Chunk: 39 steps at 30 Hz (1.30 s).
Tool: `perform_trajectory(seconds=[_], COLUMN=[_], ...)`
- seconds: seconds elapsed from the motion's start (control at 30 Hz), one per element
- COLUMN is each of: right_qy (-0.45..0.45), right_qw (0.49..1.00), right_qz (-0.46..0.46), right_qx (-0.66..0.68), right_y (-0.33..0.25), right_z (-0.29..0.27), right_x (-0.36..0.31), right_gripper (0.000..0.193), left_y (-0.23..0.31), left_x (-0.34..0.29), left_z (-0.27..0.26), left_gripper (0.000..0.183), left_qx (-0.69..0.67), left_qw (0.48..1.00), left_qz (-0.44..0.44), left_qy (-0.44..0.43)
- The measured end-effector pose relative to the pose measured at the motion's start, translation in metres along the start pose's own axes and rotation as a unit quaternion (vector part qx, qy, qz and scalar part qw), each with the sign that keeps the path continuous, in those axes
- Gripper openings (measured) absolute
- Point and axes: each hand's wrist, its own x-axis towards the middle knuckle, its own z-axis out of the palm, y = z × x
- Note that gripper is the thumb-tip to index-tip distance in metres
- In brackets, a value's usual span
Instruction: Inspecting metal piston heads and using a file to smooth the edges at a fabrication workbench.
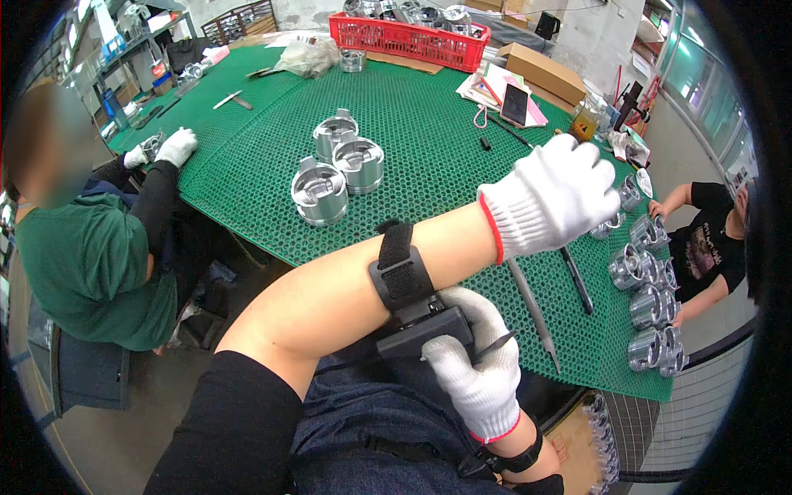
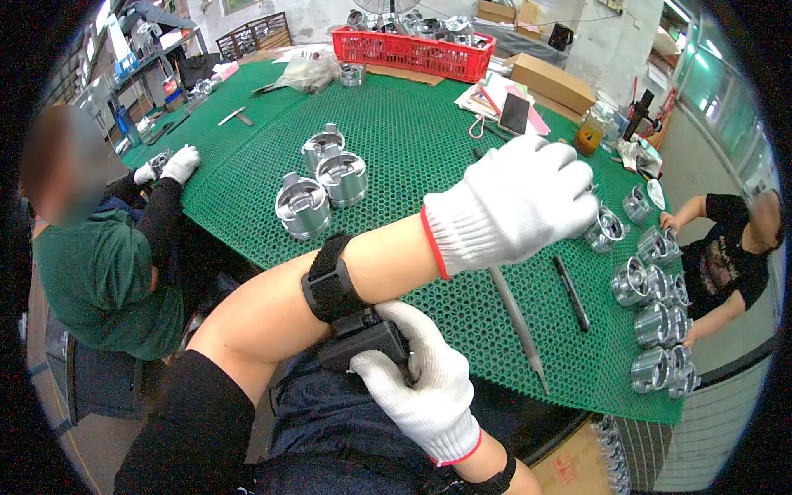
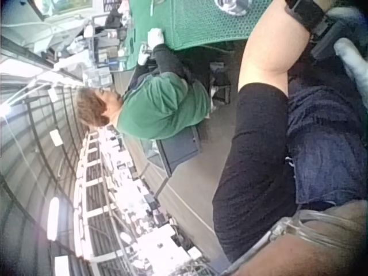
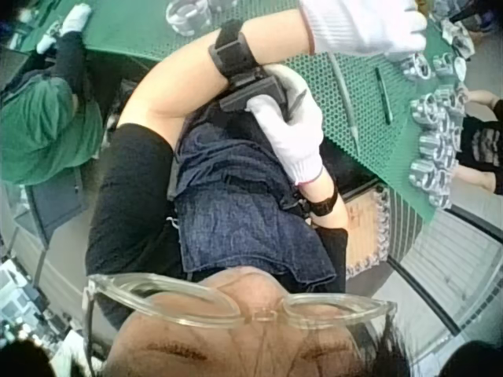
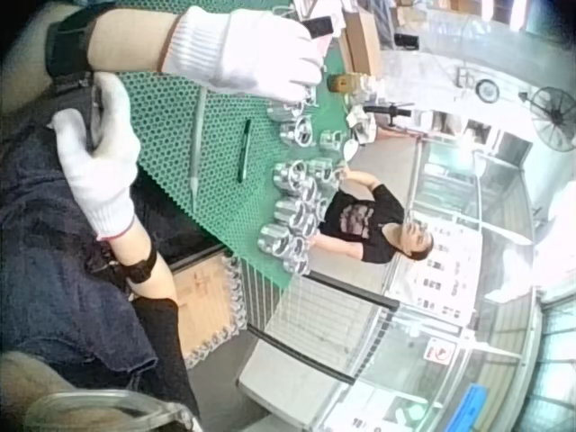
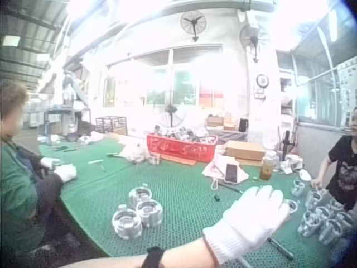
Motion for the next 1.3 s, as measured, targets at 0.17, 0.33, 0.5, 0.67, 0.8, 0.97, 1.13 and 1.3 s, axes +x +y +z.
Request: perform_trajectory(seconds=[0.17,0.33,0.5,0.67,0.8,0.97,1.13,1.3], right_qy=[-0.022,-0.059,-0.049,0.234,0.476,0.463,0.462,0.425], right_qw=[1.000,0.997,0.997,0.916,0.755,0.724,0.778,0.864], right_qz=[-0.012,-0.024,0.043,0.048,0.082,0.152,0.167,0.200], right_qx=[0.018,0.053,-0.028,-0.321,-0.442,-0.487,-0.392,-0.180], right_y=[0.005,0.000,-0.004,0.021,0.024,0.041,0.032,0.000], right_z=[0.001,-0.009,-0.065,-0.170,-0.280,-0.346,-0.347,-0.286], right_x=[0.006,0.006,-0.019,-0.066,-0.113,-0.145,-0.137,-0.139], right_gripper=[0.052,0.061,0.064,0.038,0.038,0.043,0.042,0.044], left_y=[-0.004,-0.011,-0.005,0.026,0.024,-0.003,0.016,0.061], left_x=[0.010,0.024,-0.029,-0.131,-0.211,-0.262,-0.257,-0.231], left_z=[-0.013,-0.044,-0.062,-0.083,-0.083,-0.083,-0.090,-0.104], left_gripper=[0.024,0.034,0.033,0.032,0.027,0.033,0.037,0.042], left_qx=[-0.211,-0.440,-0.599,-0.587,-0.463,-0.382,-0.484,-0.690], left_qw=[0.948,0.756,0.728,0.597,0.606,0.620,0.542,0.370], left_qz=[-0.235,-0.485,-0.308,-0.528,-0.639,-0.669,-0.654,-0.569], left_qy=[0.031,-0.013,0.123,0.144,0.100,0.151,0.207,0.251])
